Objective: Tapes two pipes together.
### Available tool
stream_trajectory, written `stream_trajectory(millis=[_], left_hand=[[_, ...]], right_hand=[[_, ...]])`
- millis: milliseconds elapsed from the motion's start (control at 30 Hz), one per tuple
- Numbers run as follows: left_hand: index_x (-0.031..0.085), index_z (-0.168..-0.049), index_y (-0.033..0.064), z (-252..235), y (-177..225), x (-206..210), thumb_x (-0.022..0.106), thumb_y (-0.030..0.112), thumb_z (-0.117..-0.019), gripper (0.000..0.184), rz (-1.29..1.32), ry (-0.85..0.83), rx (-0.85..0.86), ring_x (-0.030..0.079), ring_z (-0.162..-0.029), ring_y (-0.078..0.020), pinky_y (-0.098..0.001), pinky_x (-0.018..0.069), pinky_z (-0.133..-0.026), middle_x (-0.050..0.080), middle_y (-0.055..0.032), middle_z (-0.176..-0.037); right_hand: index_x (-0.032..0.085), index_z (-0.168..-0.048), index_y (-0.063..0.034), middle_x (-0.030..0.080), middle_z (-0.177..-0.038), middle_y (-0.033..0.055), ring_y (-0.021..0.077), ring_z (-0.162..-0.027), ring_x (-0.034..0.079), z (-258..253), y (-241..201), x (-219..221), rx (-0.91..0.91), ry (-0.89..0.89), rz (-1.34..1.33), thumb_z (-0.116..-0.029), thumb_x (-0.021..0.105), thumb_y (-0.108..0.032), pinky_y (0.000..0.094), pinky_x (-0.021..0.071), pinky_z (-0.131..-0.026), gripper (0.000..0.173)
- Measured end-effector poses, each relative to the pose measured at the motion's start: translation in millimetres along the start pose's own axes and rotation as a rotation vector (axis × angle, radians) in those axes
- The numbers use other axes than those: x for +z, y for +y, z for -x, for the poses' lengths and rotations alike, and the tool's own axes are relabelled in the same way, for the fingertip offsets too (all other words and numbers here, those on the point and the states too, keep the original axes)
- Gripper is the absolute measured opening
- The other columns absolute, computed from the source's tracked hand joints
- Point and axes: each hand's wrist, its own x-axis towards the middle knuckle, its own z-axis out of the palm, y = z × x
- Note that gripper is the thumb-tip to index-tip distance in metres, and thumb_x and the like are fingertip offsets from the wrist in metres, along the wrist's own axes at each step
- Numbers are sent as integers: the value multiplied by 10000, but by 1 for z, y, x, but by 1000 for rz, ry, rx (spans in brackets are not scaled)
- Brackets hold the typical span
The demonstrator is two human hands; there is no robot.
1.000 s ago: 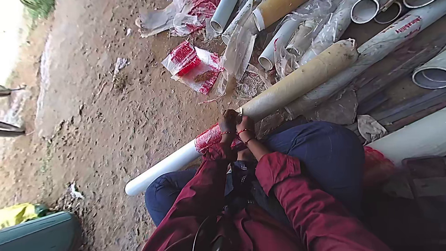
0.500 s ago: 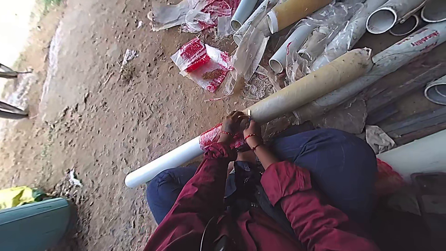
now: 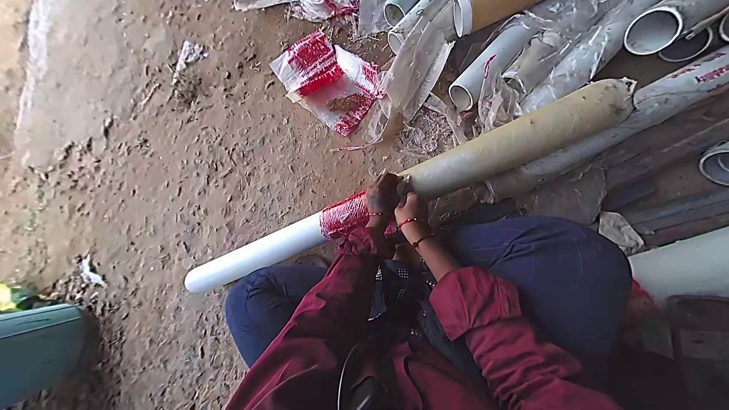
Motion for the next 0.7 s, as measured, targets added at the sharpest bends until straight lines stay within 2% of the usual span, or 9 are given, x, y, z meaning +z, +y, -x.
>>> stream_trajectory(millis=[100,233,300,400,500,567,600,633,700], left_hand=[[698,-1068,-20,2,1,-2,656,198,-1019,227,80,-12,-109,713,-924,-418,-612,546,-836,726,-231,-1008],[699,-1078,21,2,-2,1,653,288,-1023,276,126,35,-173,701,-813,-398,-601,548,-739,713,-214,-914],[697,-1118,35,2,1,1,616,341,-1041,325,150,18,-250,694,-835,-408,-616,538,-762,709,-220,-930],[702,-1153,22,-5,6,-2,591,344,-1054,354,200,9,-337,698,-928,-410,-621,525,-848,725,-224,-1001],[732,-1127,-23,-29,14,-12,612,259,-1042,318,229,-64,-452,694,-1054,-390,-604,472,-979,743,-222,-1068],[711,-1154,-48,-42,6,-19,595,212,-1049,304,248,-182,-382,686,-1061,-373,-579,477,-986,729,-229,-1096],[696,-1194,-49,-43,0,-21,585,169,-1050,284,270,-227,-281,694,-1064,-345,-531,505,-983,724,-219,-1136],[675,-1257,-46,-42,-8,-24,563,134,-1056,292,288,-271,-164,695,-1113,-326,-491,518,-1007,706,-212,-1226],[661,-1293,-51,-39,-25,-24,482,122,-1083,325,306,-305,7,654,-1226,-336,-499,472,-1084,651,-221,-1349]], right_hand=[[633,-1149,71,676,-1105,284,406,-1074,670,-10,0,0,-53,45,-44,-1068,519,-131,546,528,-899,246],[621,-1183,84,664,-1171,279,385,-1141,655,-3,-6,2,-29,11,-1,-1077,500,-134,512,518,-959,271],[624,-1174,83,669,-1171,271,372,-1141,660,-5,-7,2,-14,-2,11,-1070,511,-129,500,521,-958,262],[666,-1090,87,693,-1124,268,371,-1111,678,-16,-11,0,-42,28,9,-1075,498,-140,502,525,-939,283],[672,-1042,94,685,-1104,281,381,-1086,672,-23,-12,-8,-49,8,-16,-1075,507,-145,521,514,-916,292],[671,-1068,104,674,-1126,290,385,-1093,657,-29,-9,-15,-13,1,-84,-1083,497,-139,535,494,-938,300],[671,-1088,98,679,-1106,282,379,-1065,665,-31,-7,-17,-15,30,-115,-1087,489,-137,534,497,-931,297],[675,-1104,86,692,-1065,265,370,-1019,677,-34,-5,-19,-38,84,-144,-1086,485,-125,529,502,-912,285],[673,-1112,56,714,-953,221,349,-913,697,-43,0,-23,-137,277,-208,-1091,459,-124,514,523,-853,280]])
